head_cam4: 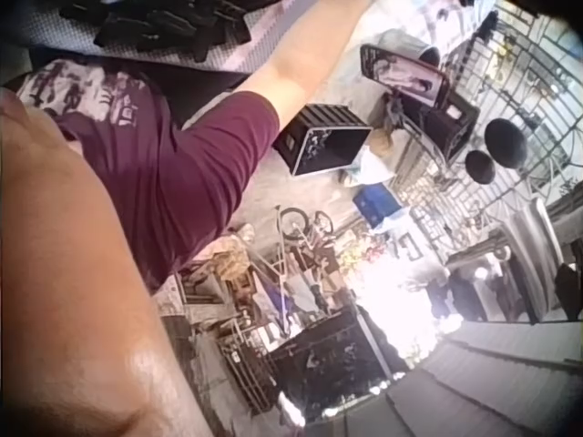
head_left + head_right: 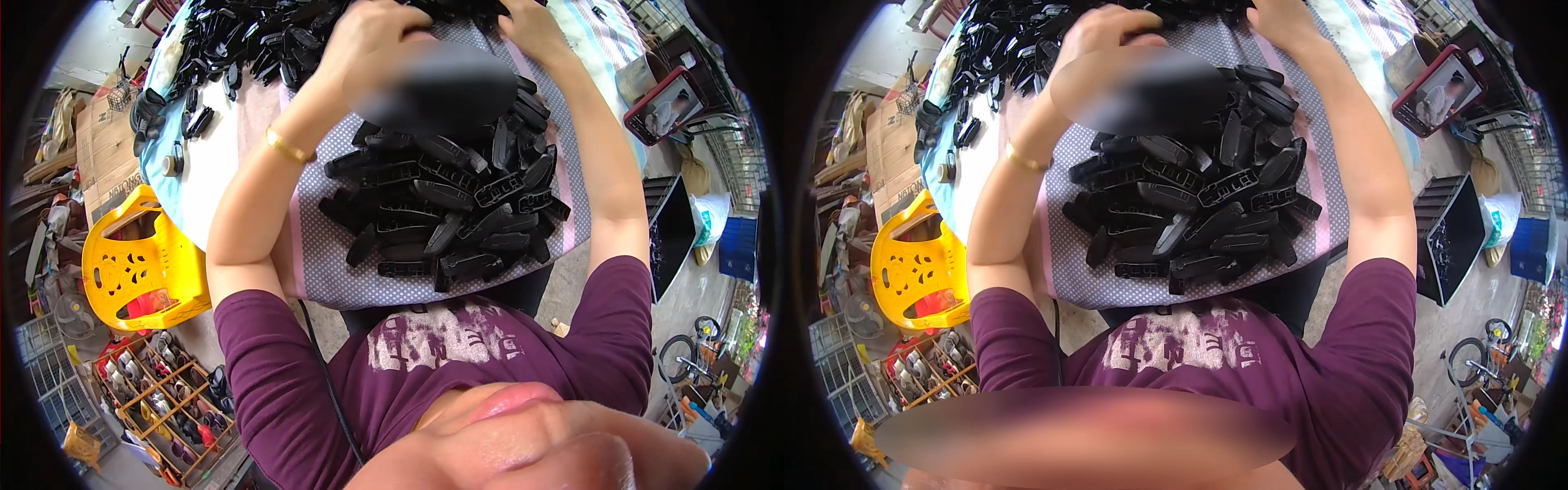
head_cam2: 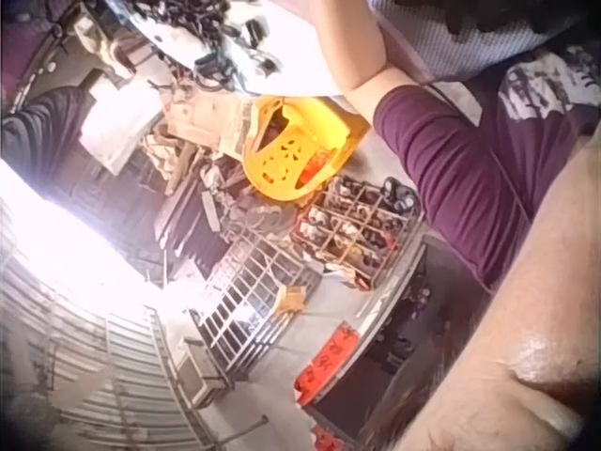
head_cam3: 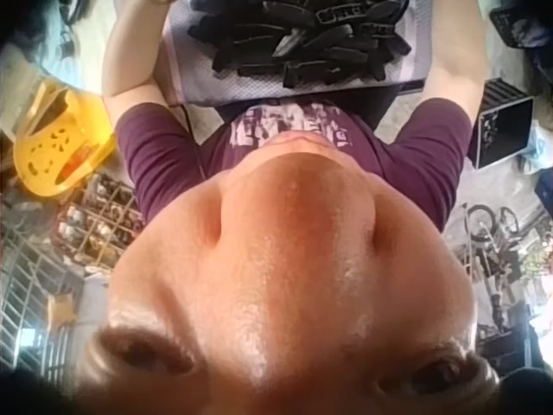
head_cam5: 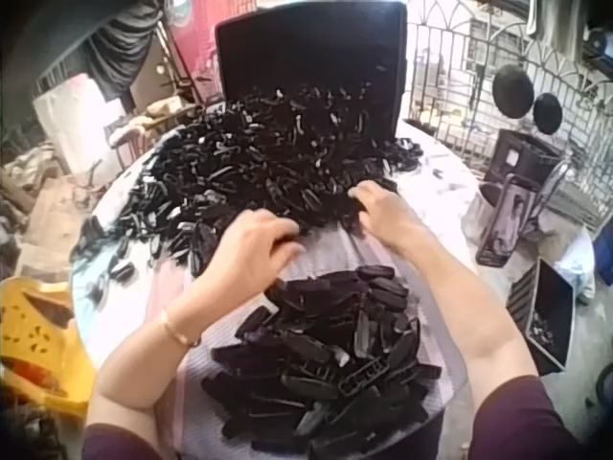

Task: The recorder is sorting and inspecting small black plastic components on a table.

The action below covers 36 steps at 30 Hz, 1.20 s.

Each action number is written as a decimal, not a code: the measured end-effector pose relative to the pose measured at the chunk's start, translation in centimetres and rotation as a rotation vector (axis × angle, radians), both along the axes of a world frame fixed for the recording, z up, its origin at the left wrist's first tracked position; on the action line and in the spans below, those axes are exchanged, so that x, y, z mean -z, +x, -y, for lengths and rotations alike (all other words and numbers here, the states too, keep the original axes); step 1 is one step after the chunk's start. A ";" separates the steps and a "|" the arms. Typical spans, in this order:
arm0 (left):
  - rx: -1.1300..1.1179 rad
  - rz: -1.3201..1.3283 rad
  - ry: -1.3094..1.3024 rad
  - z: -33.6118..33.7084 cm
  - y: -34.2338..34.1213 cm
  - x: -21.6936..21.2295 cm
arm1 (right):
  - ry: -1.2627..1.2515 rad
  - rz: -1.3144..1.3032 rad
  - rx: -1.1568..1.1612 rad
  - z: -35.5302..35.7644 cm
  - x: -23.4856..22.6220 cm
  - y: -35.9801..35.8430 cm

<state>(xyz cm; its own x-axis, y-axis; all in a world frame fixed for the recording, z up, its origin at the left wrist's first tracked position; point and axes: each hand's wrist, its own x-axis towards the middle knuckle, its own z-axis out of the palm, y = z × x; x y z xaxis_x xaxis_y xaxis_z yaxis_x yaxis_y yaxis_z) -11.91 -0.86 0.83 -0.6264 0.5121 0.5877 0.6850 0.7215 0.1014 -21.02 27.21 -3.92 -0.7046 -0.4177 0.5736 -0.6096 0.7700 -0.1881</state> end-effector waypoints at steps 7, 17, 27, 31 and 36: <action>-0.117 0.121 0.236 0.5 -3.4 1.2 | -0.062 -0.021 0.046 -0.6 -0.3 -0.4; -0.128 0.130 0.556 1.8 -2.2 1.1 | -0.253 -0.168 -0.117 2.8 -2.6 1.8; 0.083 1.154 1.273 1.5 -1.2 2.2 | -1.248 0.837 -0.519 6.8 -4.3 6.9; 0.083 1.139 1.097 0.9 -1.1 2.6 | -1.265 0.799 -0.430 6.4 -1.8 5.3; 0.254 1.354 1.395 3.4 -3.8 7.2 | -0.917 0.695 -0.341 7.4 -1.8 5.9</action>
<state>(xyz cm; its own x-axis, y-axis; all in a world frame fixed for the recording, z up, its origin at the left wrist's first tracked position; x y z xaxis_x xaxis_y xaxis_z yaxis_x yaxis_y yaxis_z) -15.69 -4.22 -6.35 -0.9356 0.3281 -0.1303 -0.2625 -0.3999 0.8781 -15.14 19.77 -2.07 -0.9139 -0.2779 0.2960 -0.3071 -0.0038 -0.9517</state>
